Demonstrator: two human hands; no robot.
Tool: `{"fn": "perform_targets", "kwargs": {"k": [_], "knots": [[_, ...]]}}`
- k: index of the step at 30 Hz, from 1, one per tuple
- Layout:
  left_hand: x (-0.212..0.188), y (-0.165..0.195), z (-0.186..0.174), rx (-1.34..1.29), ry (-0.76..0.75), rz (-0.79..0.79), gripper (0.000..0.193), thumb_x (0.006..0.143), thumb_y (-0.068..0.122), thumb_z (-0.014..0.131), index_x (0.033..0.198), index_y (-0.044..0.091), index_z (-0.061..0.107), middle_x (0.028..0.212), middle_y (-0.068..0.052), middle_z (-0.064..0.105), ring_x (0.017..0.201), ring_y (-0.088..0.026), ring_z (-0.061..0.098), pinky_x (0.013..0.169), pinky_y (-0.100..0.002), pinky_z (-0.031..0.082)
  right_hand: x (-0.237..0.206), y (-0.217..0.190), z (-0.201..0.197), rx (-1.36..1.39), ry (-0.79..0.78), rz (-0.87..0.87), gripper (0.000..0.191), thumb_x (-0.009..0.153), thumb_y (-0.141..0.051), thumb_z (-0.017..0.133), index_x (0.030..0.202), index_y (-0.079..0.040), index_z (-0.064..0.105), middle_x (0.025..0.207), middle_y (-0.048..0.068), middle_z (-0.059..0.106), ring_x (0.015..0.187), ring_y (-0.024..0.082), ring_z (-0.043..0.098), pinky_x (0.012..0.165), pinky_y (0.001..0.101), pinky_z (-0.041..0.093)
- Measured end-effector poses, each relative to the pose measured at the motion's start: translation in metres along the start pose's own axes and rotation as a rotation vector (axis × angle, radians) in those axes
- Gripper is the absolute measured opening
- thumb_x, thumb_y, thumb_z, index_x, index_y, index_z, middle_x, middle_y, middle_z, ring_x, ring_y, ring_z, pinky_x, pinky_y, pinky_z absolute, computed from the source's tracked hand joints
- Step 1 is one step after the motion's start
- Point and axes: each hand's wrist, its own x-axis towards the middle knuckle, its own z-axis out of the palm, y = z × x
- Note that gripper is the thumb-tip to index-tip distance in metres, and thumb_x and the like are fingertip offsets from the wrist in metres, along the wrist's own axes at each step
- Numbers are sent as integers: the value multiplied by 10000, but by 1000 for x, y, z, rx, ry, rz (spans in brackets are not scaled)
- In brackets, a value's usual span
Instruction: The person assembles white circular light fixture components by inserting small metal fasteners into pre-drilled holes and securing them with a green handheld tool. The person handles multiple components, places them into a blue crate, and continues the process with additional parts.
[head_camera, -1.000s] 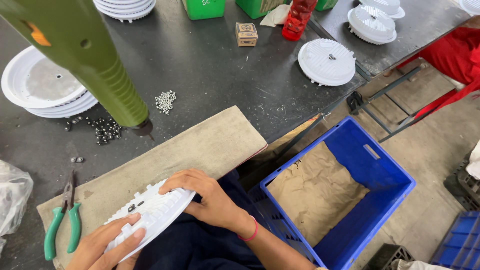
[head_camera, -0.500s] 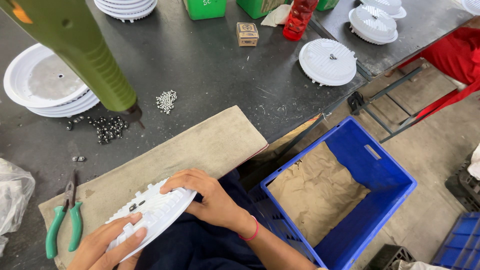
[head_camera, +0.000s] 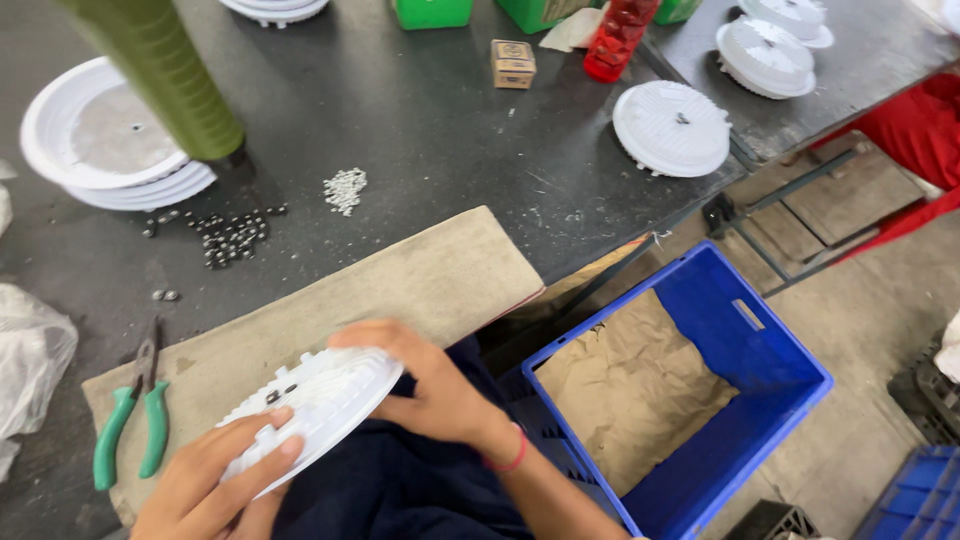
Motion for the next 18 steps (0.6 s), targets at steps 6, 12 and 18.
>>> {"fn": "perform_targets", "kwargs": {"k": [6,12,18], "knots": [[13,32,-2,-26,193,-184,352,741,-24,802,1064,107,754,1134,-106,735,1067,-269,726,941,-337,560,-2,32,-17,95,114,173,634,985,-257,666,1543,-63,437,1539,87,525,1397,208,550,1183,374,431],[18,32,0,-34,333,-270,307,793,-8,824,1069,114,766,1123,-113,758,1016,-245,748,862,-321,593,-3,67,8,129,42,340,567,926,-81,737,1436,-21,498,1365,125,645,1253,221,642,1064,360,519],[16,22,2,-129,549,-432,280,865,2,808,1129,81,760,1154,-111,765,1071,-216,748,936,-310,580,15,67,67,29,86,245,769,812,22,801,1455,-9,380,1272,139,606,1164,231,642,980,352,540]]}}
